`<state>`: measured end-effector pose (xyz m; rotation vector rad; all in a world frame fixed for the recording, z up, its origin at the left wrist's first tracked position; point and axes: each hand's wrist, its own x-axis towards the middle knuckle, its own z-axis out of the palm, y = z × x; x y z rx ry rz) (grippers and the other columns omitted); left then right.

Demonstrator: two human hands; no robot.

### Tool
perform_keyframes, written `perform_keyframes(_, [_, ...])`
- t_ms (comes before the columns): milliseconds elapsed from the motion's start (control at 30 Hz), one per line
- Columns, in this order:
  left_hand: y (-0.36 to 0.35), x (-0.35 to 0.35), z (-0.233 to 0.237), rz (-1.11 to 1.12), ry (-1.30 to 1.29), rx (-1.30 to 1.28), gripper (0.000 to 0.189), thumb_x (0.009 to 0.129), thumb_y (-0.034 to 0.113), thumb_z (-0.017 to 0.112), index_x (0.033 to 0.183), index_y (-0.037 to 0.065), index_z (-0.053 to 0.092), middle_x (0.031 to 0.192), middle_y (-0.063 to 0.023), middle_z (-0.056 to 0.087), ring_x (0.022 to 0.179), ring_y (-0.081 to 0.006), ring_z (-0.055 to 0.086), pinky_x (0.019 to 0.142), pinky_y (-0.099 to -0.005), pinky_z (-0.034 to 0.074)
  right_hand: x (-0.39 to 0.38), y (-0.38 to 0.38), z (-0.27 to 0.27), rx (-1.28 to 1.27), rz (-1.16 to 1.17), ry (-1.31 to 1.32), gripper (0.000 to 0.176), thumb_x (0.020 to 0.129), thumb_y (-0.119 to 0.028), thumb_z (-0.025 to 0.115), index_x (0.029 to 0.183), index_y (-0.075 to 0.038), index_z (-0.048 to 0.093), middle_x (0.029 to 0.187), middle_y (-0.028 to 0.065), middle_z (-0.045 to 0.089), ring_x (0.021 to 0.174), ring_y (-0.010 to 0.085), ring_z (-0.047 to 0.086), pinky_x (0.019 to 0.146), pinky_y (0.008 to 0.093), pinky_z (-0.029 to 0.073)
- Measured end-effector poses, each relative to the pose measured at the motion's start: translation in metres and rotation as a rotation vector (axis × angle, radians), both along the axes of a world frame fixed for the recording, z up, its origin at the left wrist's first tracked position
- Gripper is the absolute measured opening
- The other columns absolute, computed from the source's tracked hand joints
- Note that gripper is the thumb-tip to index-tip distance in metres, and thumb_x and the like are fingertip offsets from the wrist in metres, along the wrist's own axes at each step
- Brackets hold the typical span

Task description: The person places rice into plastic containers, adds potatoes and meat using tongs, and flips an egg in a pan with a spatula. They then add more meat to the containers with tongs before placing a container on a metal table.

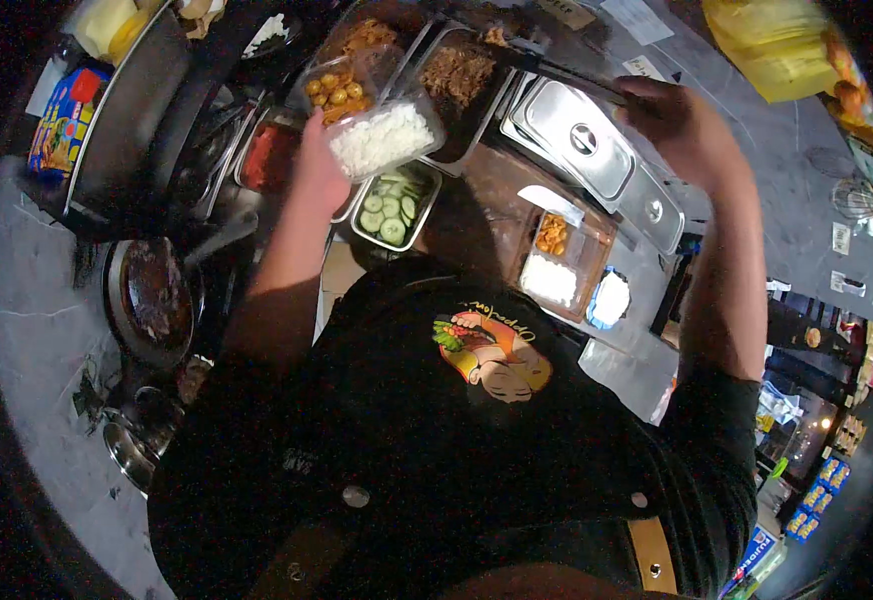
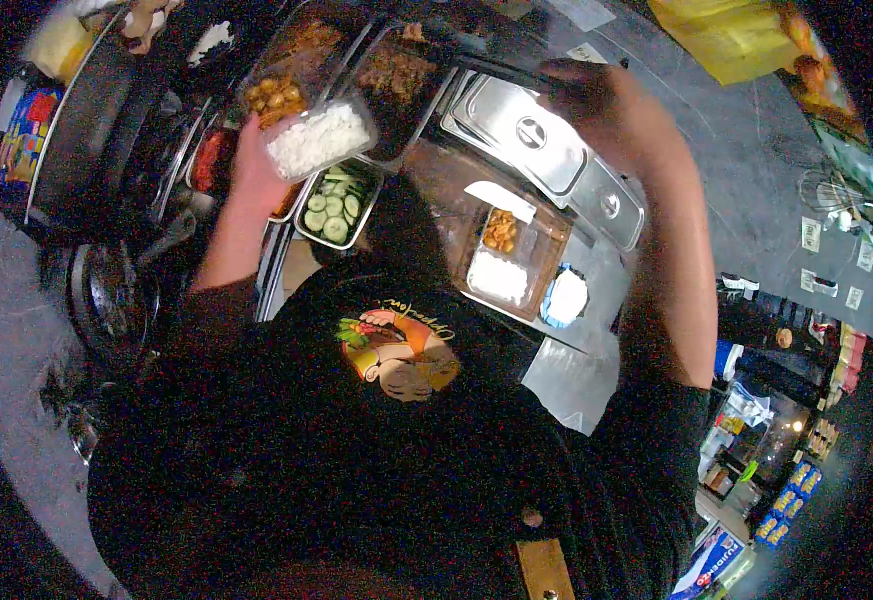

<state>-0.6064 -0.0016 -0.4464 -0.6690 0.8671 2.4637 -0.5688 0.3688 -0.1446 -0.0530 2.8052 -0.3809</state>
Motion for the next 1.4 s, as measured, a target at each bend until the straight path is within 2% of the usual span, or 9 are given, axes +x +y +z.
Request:
perform_keyframes(167, [0.018,-0.01,0.014,-0.018,0.059,0.041,0.075,0.11,0.06,0.033,0.142,-0.003,0.059,0.143,-0.0217,0.065,0.13,-0.0389,0.063,0.116,-0.0557,0.046,0.014,-0.009,0.007,-0.034,0.077,0.004,0.038,0.102,-0.017,0.072,0.136,-0.002,0.068,0.117,0.0113,0.078,0.104,0.0133,0.067,0.094,0.0303,0.053])
perform_keyframes(267, [0.032,-0.003,0.042,0.023,0.09,0.004,0.075,0.11,0.059,0.034,0.144,-0.004,0.058,0.145,-0.0215,0.064,0.131,-0.0385,0.063,0.116,-0.0571,0.046,0.02,-0.03,-0.022,-0.039,0.125,-0.058,0.038,0.099,-0.018,0.075,0.134,-0.004,0.069,0.108,0.0141,0.079,0.096,0.0173,0.072,0.085,0.0352,0.056])
perform_keyframes(367, [0.036,-0.003,0.05,-0.01,0.034,0.05,0.074,0.11,0.059,0.036,0.142,-0.004,0.06,0.144,-0.0216,0.063,0.132,-0.0378,0.061,0.116,-0.0574,0.046,0.024,-0.036,-0.052,0.081,0.235,-0.003,0.041,0.094,-0.022,0.078,0.132,-0.007,0.069,0.102,0.0225,0.074,0.087,0.0348,0.071,0.08,0.0434,0.056])
perform_keyframes(633, [0.029,0.002,0.032,-0.127,-0.001,0.115,0.076,0.11,0.061,0.034,0.144,-0.002,0.06,0.147,-0.0214,0.061,0.135,-0.038,0.059,0.116,-0.0573,0.045,0.04,0.0,-0.048,-0.081,0.121,-0.034,0.042,0.096,-0.02,0.077,0.135,-0.006,0.069,0.116,0.0196,0.076,0.098,0.0278,0.074,0.086,0.0402,0.057])
perform_keyframes(767, [0.036,0.01,0.048,-0.104,0.036,0.08,0.074,0.11,0.061,0.035,0.144,-0.001,0.059,0.146,-0.0203,0.062,0.134,-0.0374,0.06,0.115,-0.0572,0.046,0.045,-0.027,-0.063,0.089,0.287,0.05,0.033,0.095,-0.022,0.075,0.126,-0.012,0.074,0.119,0.0167,0.075,0.099,0.0391,0.073,0.085,0.0452,0.059])
perform_keyframes(967, [0.035,0.012,0.053,-0.132,0.016,0.086,0.072,0.111,0.059,0.035,0.144,-0.001,0.058,0.144,-0.0191,0.063,0.134,-0.0364,0.06,0.114,-0.0578,0.046,0.044,0.0,-0.051,-0.098,0.307,0.085,0.033,0.095,-0.021,0.075,0.127,-0.012,0.075,0.118,0.0166,0.076,0.1,0.0385,0.074,0.085,0.0449,0.059])
perform_keyframes(1067, [0.037,0.017,0.057,-0.115,0.011,0.06,0.073,0.111,0.059,0.034,0.143,-0.001,0.06,0.144,-0.0189,0.063,0.133,-0.0362,0.06,0.114,-0.058,0.047,0.044,-0.007,-0.042,0.111,0.325,0.011,0.034,0.094,-0.021,0.075,0.127,-0.012,0.075,0.116,0.0169,0.076,0.1,0.0384,0.074,0.087,0.0447,0.059])
perform_keyframes(1233, [0.036,0.017,0.054,-0.163,0.002,0.065,0.076,0.111,0.06,0.033,0.14,-0.004,0.062,0.143,-0.0187,0.064,0.132,-0.0357,0.061,0.113,-0.0578,0.048,0.046,-0.026,-0.075,0.045,0.356,0.017,0.036,0.093,-0.022,0.077,0.128,-0.011,0.075,0.115,0.0174,0.077,0.097,0.0371,0.075,0.086,0.0437,0.059])
perform_keyframes(1400, [0.034,0.016,0.048,-0.156,0.042,0.086,0.076,0.107,0.065,0.041,0.15,0.003,0.053,0.149,-0.018,0.061,0.136,-0.038,0.058,0.115,-0.0623,0.044,0.042,-0.023,-0.073,-0.05,0.242,0.051,0.041,0.091,-0.029,0.075,0.13,-0.019,0.073,0.111,0.017,0.076,0.102,0.0414,0.072,0.089,0.0498,0.059])
